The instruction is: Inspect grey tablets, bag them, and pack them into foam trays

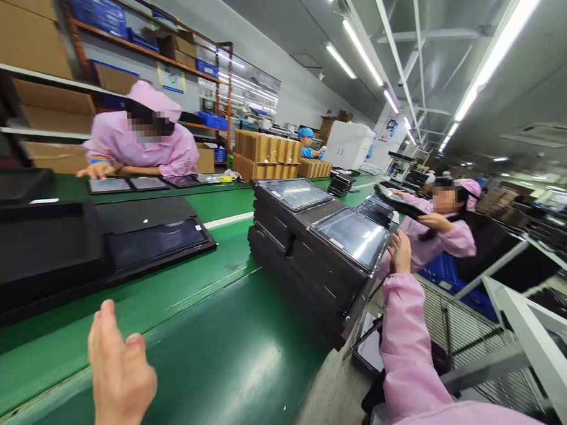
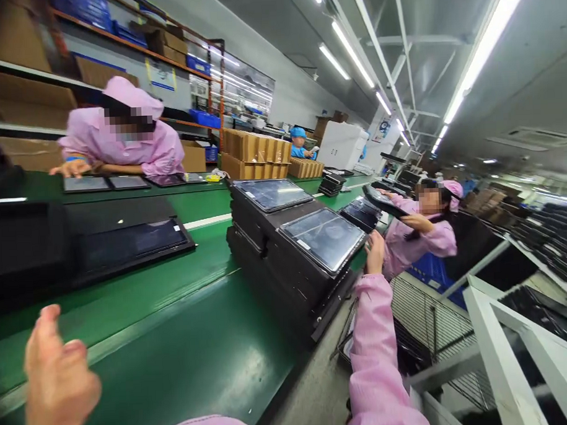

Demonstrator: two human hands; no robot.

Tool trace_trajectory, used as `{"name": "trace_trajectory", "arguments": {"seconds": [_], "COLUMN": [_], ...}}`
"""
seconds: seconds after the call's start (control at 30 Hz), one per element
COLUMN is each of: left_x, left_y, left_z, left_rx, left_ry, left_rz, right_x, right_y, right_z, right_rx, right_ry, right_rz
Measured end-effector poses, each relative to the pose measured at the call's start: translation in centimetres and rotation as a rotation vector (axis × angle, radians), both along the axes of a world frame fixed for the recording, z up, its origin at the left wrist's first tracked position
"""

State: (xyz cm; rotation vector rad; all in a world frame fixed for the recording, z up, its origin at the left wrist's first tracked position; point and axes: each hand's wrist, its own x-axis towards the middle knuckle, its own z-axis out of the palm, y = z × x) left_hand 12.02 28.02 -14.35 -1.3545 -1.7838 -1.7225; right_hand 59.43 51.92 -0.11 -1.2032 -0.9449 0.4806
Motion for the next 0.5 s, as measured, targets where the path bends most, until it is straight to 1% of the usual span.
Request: {"name": "trace_trajectory", "arguments": {"seconds": [0.07, 0.1, 0.13, 0.17, 0.23, 0.3, 0.37, 0.4, 0.43, 0.47, 0.5], "left_x": [0.3, 0.6, 1.0, 1.6, 3.0, 4.5, 5.7, 6.1, 6.3, 6.5, 6.5], "left_y": [0.7, 1.5, 2.7, 4.2, 8.0, 12.6, 17.4, 19.7, 21.7, 23.6, 25.3], "left_z": [0.4, 0.9, 1.8, 3.0, 6.4, 10.7, 14.7, 16.4, 17.7, 18.7, 19.2], "left_rx": [-0.026, -0.042, -0.062, -0.083, -0.124, -0.165, -0.176, -0.169, -0.158, -0.138, -0.134], "left_ry": [0.008, 0.019, 0.026, 0.029, -0.063, -0.188, -0.340, -0.359, -0.384, -0.476, -0.509], "left_rz": [-0.060, -0.100, -0.146, -0.190, -0.262, -0.347, -0.384, -0.384, -0.379, -0.388, -0.381], "right_x": [-0.2, -0.5, -0.9, -1.3, -2.2, -3.0, -3.4, -3.4, -3.4, -3.2, -3.0], "right_y": [-0.6, -1.0, -1.2, -1.5, -1.8, -2.0, -2.0, -1.8, -1.6, -1.3, -0.9], "right_z": [0.0, 0.1, 0.1, 0.1, -0.1, -0.4, -0.6, -0.7, -0.7, -0.7, -0.6], "right_rx": [0.031, 0.049, 0.065, 0.079, 0.095, 0.101, 0.109, 0.115, 0.122, 0.126, 0.128], "right_ry": [-0.065, -0.103, -0.140, -0.175, -0.231, -0.257, -0.251, -0.237, -0.218, -0.196, -0.175], "right_rz": [-0.006, -0.001, 0.009, 0.021, 0.043, 0.052, 0.041, 0.027, 0.009, -0.010, -0.029]}}
